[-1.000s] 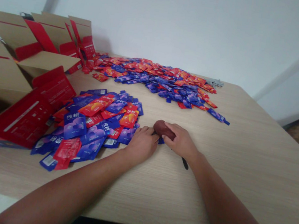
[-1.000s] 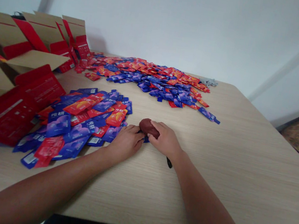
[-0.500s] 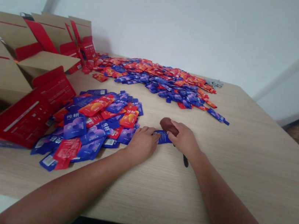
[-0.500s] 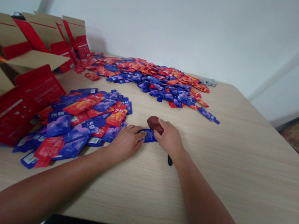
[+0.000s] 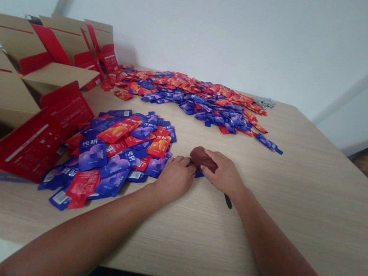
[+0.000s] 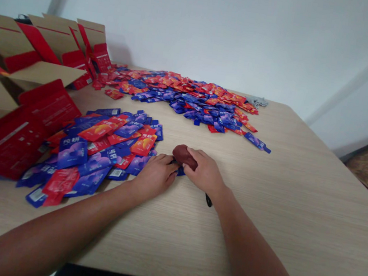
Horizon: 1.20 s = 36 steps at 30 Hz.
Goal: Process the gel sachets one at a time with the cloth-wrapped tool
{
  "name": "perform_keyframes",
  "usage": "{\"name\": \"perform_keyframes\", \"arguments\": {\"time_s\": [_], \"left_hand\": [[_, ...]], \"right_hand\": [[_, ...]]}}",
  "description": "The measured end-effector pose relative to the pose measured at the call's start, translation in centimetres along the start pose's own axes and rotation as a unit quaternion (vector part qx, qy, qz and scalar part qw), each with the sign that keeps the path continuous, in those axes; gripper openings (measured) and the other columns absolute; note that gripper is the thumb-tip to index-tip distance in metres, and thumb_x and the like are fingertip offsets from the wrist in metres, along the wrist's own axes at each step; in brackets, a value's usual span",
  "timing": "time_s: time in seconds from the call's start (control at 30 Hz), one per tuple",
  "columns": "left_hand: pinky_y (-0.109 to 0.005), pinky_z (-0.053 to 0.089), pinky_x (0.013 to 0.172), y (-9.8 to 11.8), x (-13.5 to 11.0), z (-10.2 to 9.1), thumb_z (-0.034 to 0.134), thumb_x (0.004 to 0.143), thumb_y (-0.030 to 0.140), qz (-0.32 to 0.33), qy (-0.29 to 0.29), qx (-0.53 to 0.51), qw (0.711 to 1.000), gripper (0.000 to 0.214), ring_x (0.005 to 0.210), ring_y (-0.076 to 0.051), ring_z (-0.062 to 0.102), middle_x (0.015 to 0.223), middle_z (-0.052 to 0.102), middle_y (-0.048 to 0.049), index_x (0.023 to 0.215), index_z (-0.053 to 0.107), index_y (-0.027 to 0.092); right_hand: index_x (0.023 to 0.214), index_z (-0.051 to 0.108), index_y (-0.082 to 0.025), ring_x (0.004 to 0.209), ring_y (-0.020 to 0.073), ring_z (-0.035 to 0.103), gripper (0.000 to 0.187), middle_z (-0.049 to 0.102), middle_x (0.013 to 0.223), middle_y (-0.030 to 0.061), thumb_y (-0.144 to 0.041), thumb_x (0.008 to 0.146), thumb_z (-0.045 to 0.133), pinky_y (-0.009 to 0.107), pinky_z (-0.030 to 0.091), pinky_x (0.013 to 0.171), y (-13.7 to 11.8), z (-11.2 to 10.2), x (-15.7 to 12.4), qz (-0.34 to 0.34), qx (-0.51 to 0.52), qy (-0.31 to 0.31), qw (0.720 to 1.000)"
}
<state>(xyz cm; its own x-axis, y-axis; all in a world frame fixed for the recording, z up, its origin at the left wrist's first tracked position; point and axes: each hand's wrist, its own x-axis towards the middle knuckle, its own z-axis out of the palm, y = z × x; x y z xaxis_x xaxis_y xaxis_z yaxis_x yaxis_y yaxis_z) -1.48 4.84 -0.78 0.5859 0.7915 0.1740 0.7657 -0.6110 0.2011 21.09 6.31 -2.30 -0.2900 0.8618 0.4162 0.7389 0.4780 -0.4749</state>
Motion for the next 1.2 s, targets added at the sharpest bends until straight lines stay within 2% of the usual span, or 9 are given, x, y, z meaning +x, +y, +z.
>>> {"name": "perform_keyframes", "arguments": {"time_s": [0.1,0.33,0.5,0.63,1.03,1.2], "left_hand": [[-0.046,0.049,0.097,0.1,0.1,0.0,0.055,0.105,0.025,-0.002,-0.005,0.001,1.0,0.025,0.116,-0.03,0.062,0.118,0.071,-0.0112,0.117,0.076,0.023],[-0.047,0.049,0.1,0.0,0.1,0.2,0.053,0.105,0.024,-0.001,0.002,-0.004,1.0,0.026,0.119,-0.03,0.062,0.122,0.072,-0.0106,0.122,0.074,0.023],[-0.046,0.049,0.1,-0.1,0.0,0.4,0.055,0.104,0.024,0.007,0.014,-0.002,1.0,0.031,0.122,-0.03,0.061,0.135,0.07,-0.01,0.131,0.071,0.024],[-0.046,0.049,0.101,0.0,0.0,0.3,0.054,0.105,0.025,0.005,0.014,0.002,1.0,0.031,0.122,-0.03,0.062,0.136,0.071,-0.0095,0.131,0.071,0.024],[-0.047,0.049,0.101,0.1,0.0,0.0,0.053,0.106,0.025,0.003,0.005,0.001,1.0,0.032,0.123,-0.03,0.061,0.137,0.071,-0.0101,0.132,0.071,0.023],[-0.047,0.049,0.102,0.1,0.0,-0.2,0.055,0.104,0.024,0.0,0.003,-0.005,1.0,0.027,0.124,-0.031,0.062,0.134,0.072,-0.0111,0.126,0.071,0.021]], "right_hand": [[0.148,0.064,-0.025,0.122,0.03,0.072,0.059,0.075,0.135,0.0106,-0.027,0.09,0.07,0.047,0.057,0.109,-0.1,0.2,0.0,-0.002,0.007,-0.022,1.0],[0.149,0.064,-0.023,0.122,0.0302,0.072,0.059,0.075,0.136,0.0115,-0.027,0.09,0.07,0.048,0.056,0.11,0.4,0.3,0.1,0.0,-0.001,-0.029,1.0],[0.147,0.067,-0.023,0.121,0.0334,0.073,0.057,0.076,0.132,0.0129,-0.031,0.092,0.07,0.05,0.058,0.107,1.2,0.5,0.1,0.052,-0.041,-0.013,0.998],[0.147,0.067,-0.022,0.119,0.0349,0.074,0.056,0.076,0.132,0.0141,-0.034,0.093,0.07,0.051,0.058,0.106,1.7,0.5,0.2,0.083,-0.059,-0.008,0.995],[0.147,0.066,-0.019,0.118,0.0338,0.073,0.055,0.076,0.13,0.0145,-0.035,0.094,0.069,0.049,0.057,0.107,1.0,0.2,0.1,0.078,-0.07,-0.007,0.994],[0.149,0.064,-0.022,0.118,0.0319,0.073,0.057,0.075,0.131,0.0129,-0.032,0.093,0.07,0.048,0.058,0.107,0.4,0.1,0.1,0.037,-0.019,0.017,0.999]]}}
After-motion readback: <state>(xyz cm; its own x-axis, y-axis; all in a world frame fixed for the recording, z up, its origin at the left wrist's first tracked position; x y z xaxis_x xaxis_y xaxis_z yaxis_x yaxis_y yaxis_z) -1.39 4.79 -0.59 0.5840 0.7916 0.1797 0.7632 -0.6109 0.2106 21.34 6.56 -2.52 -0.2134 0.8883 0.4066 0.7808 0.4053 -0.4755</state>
